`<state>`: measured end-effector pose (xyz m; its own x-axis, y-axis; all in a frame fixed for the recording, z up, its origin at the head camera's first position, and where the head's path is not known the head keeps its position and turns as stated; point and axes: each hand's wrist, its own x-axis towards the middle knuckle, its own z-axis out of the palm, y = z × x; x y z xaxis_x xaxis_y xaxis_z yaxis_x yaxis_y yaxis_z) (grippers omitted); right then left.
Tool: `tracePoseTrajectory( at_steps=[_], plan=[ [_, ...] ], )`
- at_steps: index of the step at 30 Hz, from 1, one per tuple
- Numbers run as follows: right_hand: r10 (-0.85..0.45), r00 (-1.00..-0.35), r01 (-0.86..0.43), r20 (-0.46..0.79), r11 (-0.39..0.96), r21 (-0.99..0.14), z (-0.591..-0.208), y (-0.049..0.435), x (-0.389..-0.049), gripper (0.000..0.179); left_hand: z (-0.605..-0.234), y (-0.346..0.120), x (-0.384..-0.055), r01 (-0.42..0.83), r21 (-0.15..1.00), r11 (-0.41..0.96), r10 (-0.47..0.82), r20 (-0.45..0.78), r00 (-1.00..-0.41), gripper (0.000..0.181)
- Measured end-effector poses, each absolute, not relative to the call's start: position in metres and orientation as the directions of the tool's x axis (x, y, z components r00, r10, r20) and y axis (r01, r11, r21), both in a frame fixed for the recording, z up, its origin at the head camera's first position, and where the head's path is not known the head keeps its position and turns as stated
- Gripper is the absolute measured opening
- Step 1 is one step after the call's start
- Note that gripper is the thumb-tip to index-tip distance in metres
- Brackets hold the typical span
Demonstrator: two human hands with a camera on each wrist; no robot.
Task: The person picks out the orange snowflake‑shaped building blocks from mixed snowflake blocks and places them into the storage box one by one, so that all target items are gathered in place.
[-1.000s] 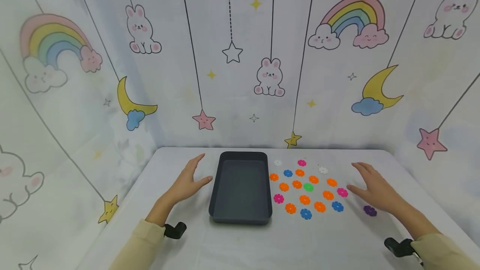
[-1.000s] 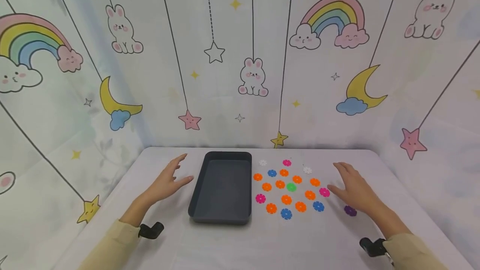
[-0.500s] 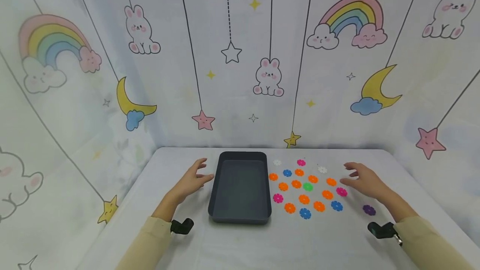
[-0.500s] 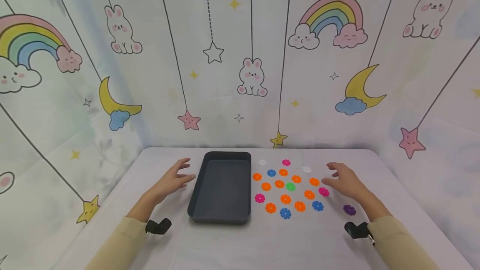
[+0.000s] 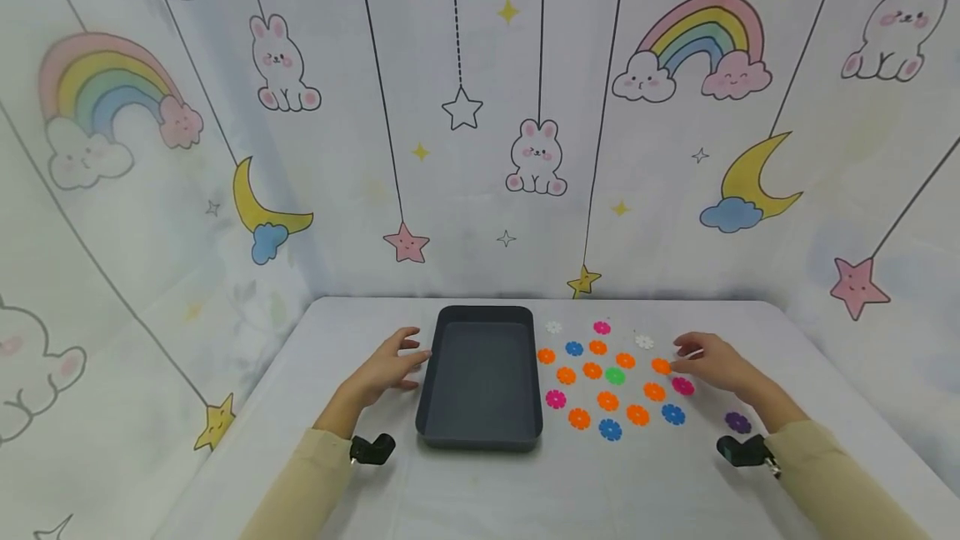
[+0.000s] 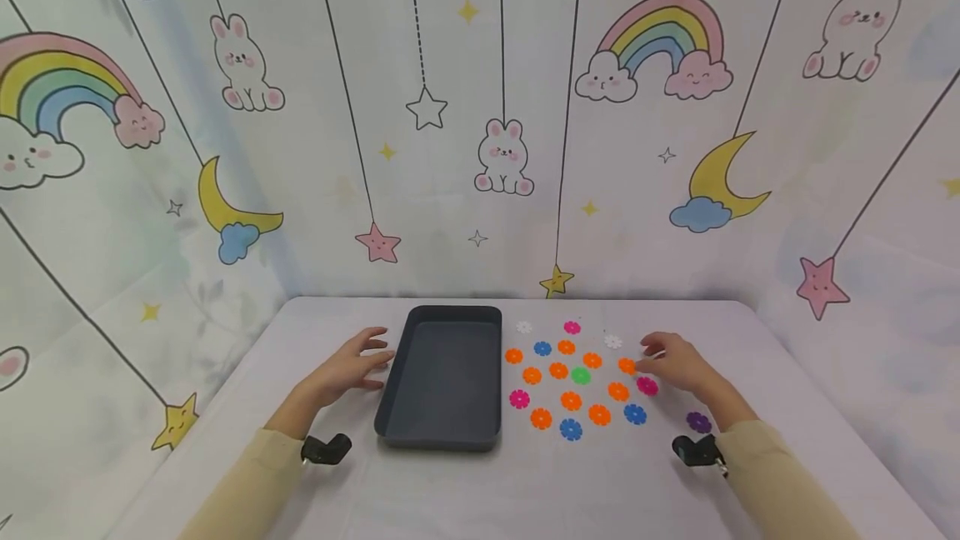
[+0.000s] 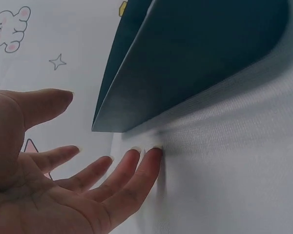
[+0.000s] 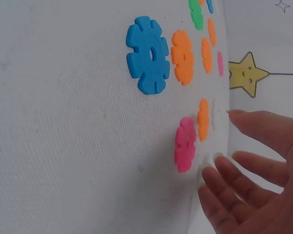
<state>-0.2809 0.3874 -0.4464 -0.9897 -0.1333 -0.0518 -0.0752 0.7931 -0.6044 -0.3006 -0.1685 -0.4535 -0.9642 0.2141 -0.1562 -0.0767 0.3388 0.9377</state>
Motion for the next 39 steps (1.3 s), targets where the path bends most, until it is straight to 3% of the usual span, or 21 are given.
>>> tracePoseTrajectory(
  at_steps=[16, 39],
  plan=[
    [-0.085, -0.985, 0.02, -0.151, 0.807, -0.591, -0.458, 0.374, -0.29, 0.038, -0.465, -0.165, -0.302, -0.136, 0.929, 0.344, 0.239, -0.227, -0.944, 0.057],
    [-0.101, -0.992, -0.032, -0.074, 0.774, -0.633, -0.441, 0.371, -0.28, 0.025, -0.463, -0.166, -0.302, -0.15, 0.934, 0.323, 0.283, -0.247, -0.927, 0.047]
  ],
)
